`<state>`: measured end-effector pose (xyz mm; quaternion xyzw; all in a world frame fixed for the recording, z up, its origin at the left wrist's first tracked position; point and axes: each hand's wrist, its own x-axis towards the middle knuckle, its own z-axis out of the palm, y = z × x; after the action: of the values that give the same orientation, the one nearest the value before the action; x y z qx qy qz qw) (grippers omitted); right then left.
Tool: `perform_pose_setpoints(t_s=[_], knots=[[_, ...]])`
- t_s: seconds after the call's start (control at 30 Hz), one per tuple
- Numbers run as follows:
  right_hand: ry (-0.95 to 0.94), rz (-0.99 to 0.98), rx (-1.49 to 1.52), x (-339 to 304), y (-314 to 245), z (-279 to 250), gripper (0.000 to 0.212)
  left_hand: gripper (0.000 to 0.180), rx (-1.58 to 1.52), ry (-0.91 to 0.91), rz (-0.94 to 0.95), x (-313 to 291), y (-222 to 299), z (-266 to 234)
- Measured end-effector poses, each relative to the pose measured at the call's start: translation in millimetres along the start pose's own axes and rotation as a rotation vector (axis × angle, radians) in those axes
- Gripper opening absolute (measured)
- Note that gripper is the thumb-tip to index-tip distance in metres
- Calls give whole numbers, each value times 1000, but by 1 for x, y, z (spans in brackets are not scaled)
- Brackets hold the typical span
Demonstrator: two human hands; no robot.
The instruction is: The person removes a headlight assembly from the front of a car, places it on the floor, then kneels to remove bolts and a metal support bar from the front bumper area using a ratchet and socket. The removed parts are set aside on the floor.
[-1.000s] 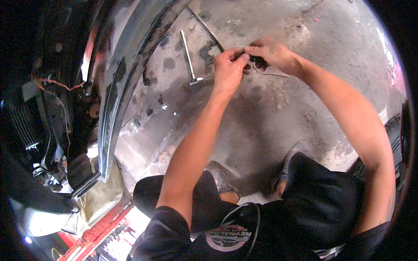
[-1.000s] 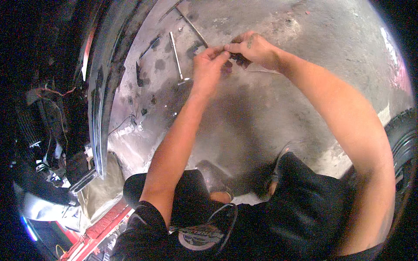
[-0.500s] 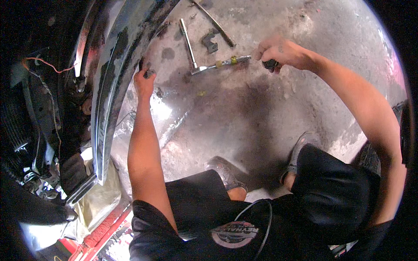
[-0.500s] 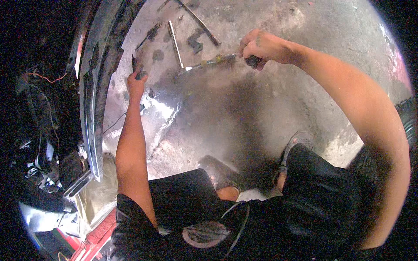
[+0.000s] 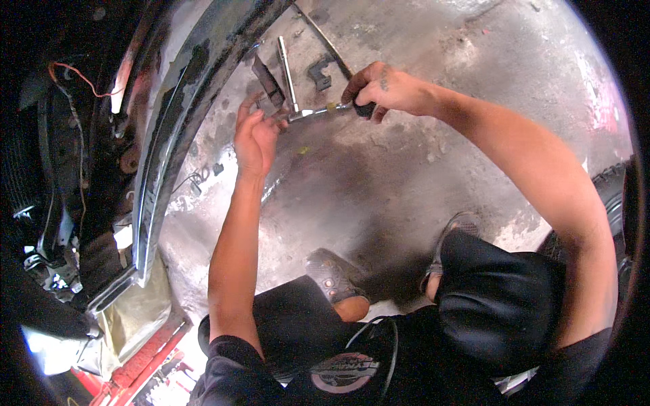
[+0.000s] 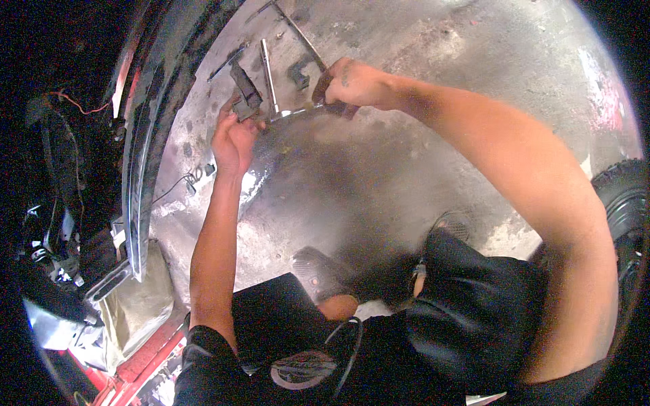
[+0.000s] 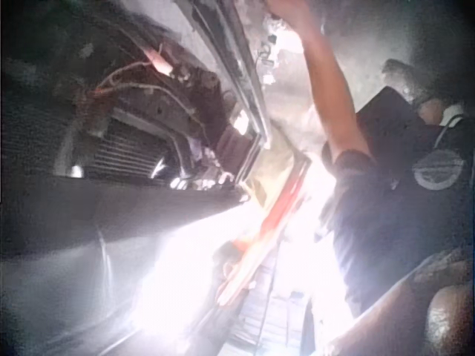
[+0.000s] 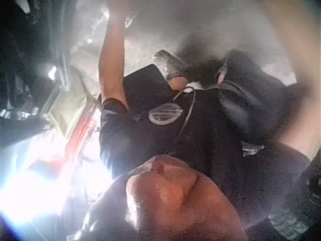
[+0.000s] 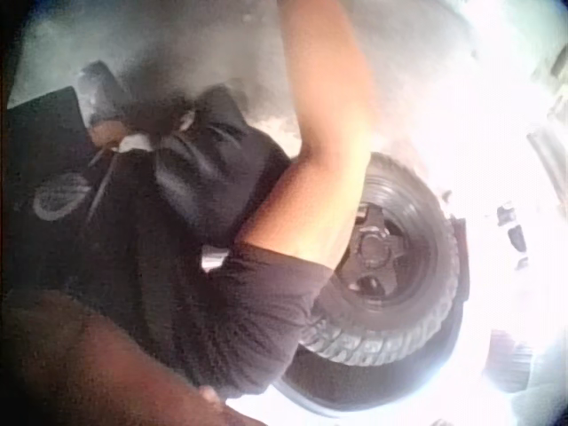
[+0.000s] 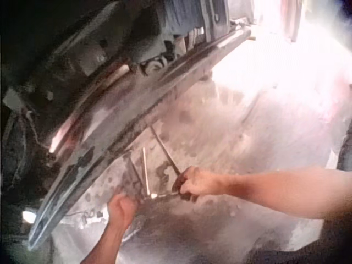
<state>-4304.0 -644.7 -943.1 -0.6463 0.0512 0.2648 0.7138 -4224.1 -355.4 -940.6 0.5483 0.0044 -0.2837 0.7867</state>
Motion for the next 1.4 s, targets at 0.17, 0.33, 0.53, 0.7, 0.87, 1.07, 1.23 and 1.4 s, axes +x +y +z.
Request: perform_pose_setpoints(t_s=[0.17, 0.33, 0.53, 0.7, 0.87, 1.07, 1.23, 1.4], knots=[[78, -14, -74, -7, -11, 5, 43, 50, -223, -185, -166, -7, 2, 25], [25, -147, 6, -21, -30, 8, 47, 53, -356, -299, -281, -14, -10, 39], [68, -44, -47, -21, -19, -1, 44, 53, -365, -324, -330, -23, -30, 63], [113, -44, -90, -28, -15, 3, 39, 45, -251, -217, -285, -29, -45, 61], [124, 68, -155, -30, -23, 4, 39, 28, -14, 9, -256, -34, -46, 81], [70, 98, -289, -33, -24, 12, 39, 24, 79, 250, -92, -22, -46, 64], [26, 167, -384, -40, -11, 4, 34, 26, 80, 521, 79, 13, -33, -14], [9, 169, -387, -51, -14, 8, 33, 42, 229, 549, 23, 18, -8, -83]])
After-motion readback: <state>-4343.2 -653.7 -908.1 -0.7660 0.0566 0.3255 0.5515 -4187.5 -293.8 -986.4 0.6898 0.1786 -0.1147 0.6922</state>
